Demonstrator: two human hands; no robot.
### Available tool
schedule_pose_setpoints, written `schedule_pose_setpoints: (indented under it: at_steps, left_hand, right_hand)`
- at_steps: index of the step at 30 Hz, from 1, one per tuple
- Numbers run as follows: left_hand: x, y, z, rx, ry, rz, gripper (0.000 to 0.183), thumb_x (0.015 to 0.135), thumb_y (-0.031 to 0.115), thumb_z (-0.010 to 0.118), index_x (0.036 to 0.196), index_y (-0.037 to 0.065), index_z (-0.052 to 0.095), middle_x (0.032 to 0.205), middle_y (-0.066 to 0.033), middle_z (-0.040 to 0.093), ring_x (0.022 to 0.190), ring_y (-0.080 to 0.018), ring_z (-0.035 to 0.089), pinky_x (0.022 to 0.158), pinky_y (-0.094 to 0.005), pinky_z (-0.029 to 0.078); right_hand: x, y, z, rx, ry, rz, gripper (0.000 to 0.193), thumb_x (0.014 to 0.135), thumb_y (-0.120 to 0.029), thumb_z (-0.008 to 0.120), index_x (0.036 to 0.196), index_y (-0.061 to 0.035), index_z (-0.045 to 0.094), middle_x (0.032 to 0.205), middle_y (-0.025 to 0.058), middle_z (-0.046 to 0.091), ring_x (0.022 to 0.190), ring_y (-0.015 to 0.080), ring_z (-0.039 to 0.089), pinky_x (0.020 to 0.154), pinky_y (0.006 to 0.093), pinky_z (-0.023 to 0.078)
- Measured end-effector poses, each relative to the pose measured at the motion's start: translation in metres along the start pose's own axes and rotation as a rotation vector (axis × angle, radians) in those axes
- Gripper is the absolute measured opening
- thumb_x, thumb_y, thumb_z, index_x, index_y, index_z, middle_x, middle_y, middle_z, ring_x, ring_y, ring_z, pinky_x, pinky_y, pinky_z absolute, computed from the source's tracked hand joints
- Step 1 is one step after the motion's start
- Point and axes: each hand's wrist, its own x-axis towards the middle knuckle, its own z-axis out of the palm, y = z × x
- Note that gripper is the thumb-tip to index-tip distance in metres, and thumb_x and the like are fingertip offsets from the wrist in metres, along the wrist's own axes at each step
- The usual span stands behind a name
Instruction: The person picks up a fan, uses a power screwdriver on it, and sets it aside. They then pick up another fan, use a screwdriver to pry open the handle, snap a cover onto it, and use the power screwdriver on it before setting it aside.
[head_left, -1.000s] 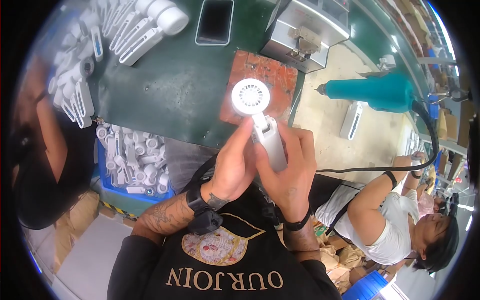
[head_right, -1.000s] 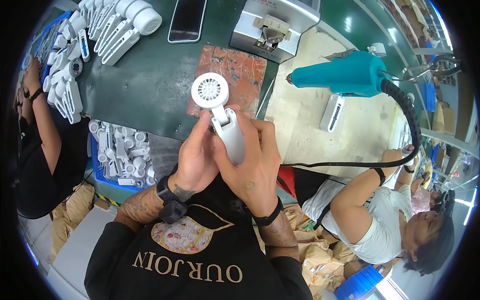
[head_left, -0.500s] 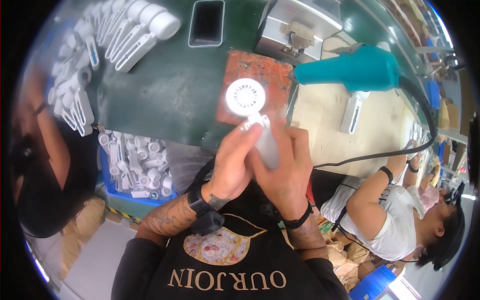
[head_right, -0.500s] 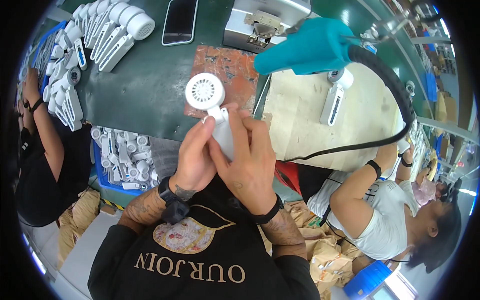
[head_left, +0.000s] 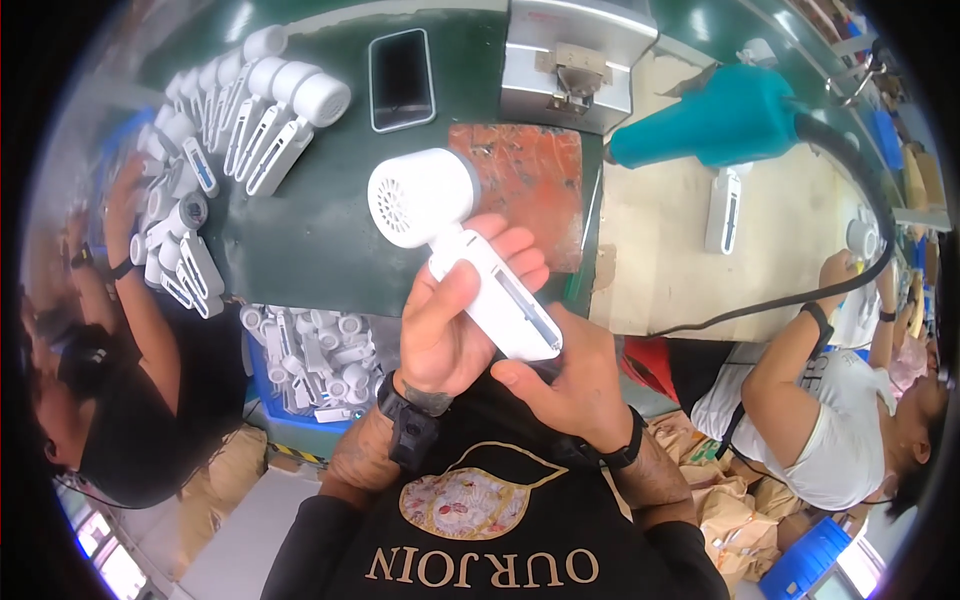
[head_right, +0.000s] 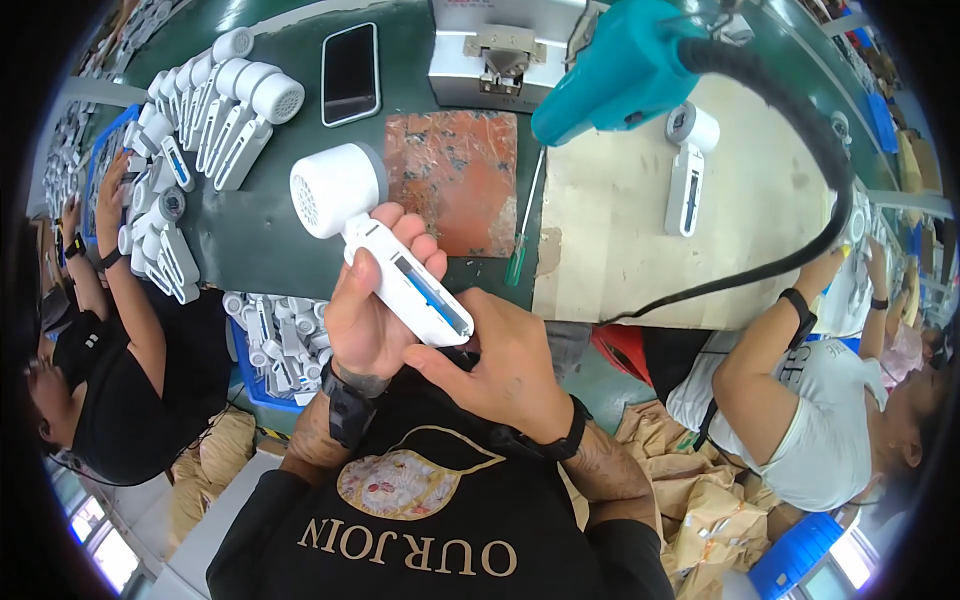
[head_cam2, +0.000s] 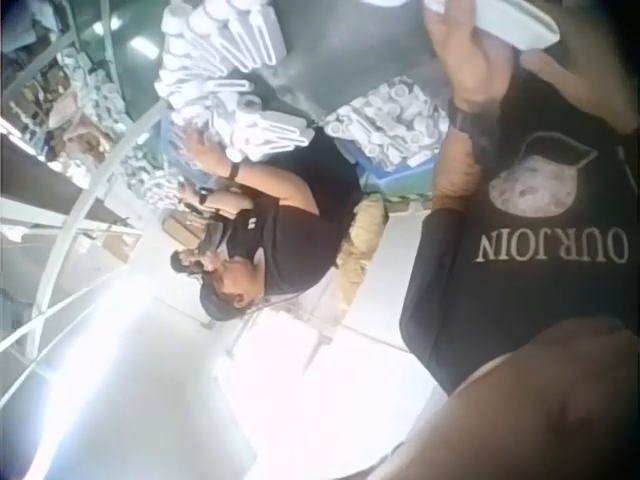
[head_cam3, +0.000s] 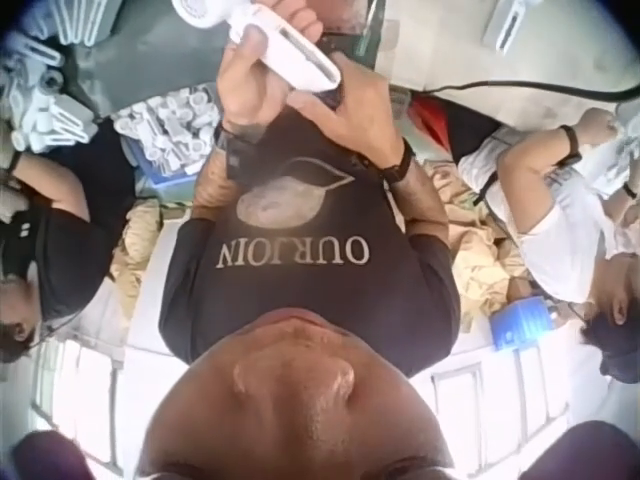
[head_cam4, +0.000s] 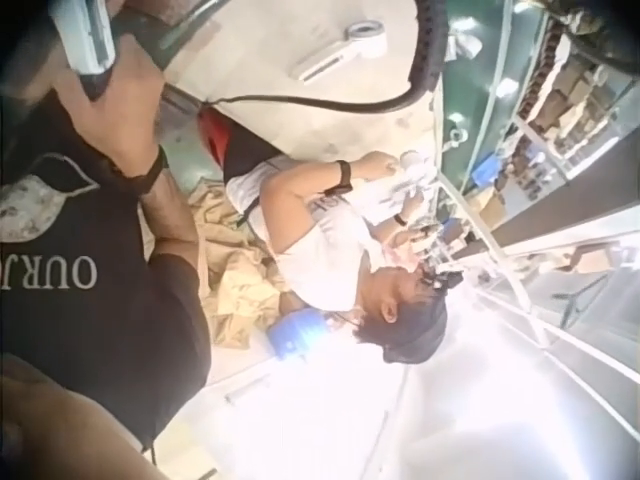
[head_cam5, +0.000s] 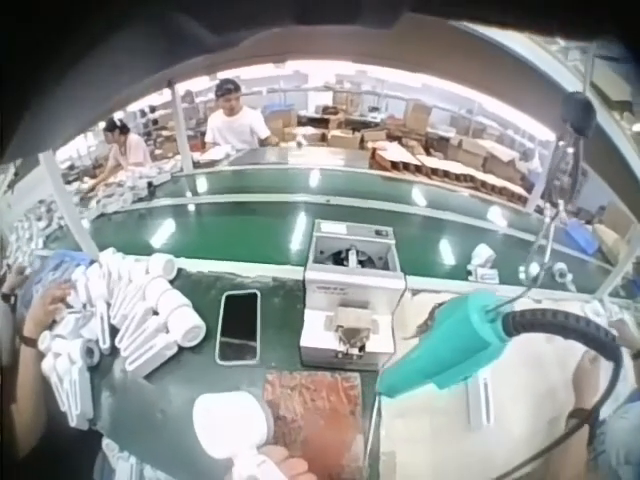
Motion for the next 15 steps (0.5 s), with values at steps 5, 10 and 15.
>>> schedule_pose_setpoints:
  at_steps: [5, 10, 15]
  left_hand:
    - [0.001, -0.004, -0.004, -0.146, 0.026, -0.022, 0.059, 0.101, 0.023, 0.060, 0.150, -0.001, 0.036, 0.142, -0.0210, 0.053, 0.129, -0.0339, 0.056, 0.114, -0.0516, 0.042]
    - [0.005, -0.006, -0.003, -0.215, 0.060, 0.012, 0.057, 0.102, 0.023, 0.058, 0.150, -0.001, 0.037, 0.140, -0.0195, 0.056, 0.124, -0.0312, 0.059, 0.110, -0.0477, 0.046]
    - [0.029, 0.034, 0.014, 0.739, 0.098, -0.083, 0.039, 0.100, 0.015, 0.061, 0.135, -0.002, 0.056, 0.116, -0.0148, 0.071, 0.098, -0.0219, 0.071, 0.085, -0.0349, 0.056]
  right_hand:
    - [0.001, 0.006, 0.008, 0.073, 0.014, -0.104, 0.032, 0.084, -0.025, 0.081, 0.088, -0.0007, 0.061, 0.068, 0.0114, 0.058, 0.058, 0.0304, 0.059, 0.053, 0.0388, 0.045]
    - [0.007, 0.008, 0.002, 0.003, 0.036, -0.176, 0.028, 0.085, -0.024, 0.079, 0.089, -0.0010, 0.063, 0.067, 0.0086, 0.057, 0.057, 0.0276, 0.058, 0.053, 0.0377, 0.044]
    - [0.022, 0.013, -0.035, 0.054, 0.317, -0.074, 0.042, 0.094, -0.029, 0.069, 0.122, 0.0009, 0.059, 0.112, 0.0118, 0.062, 0.096, 0.0212, 0.061, 0.079, 0.0356, 0.049]
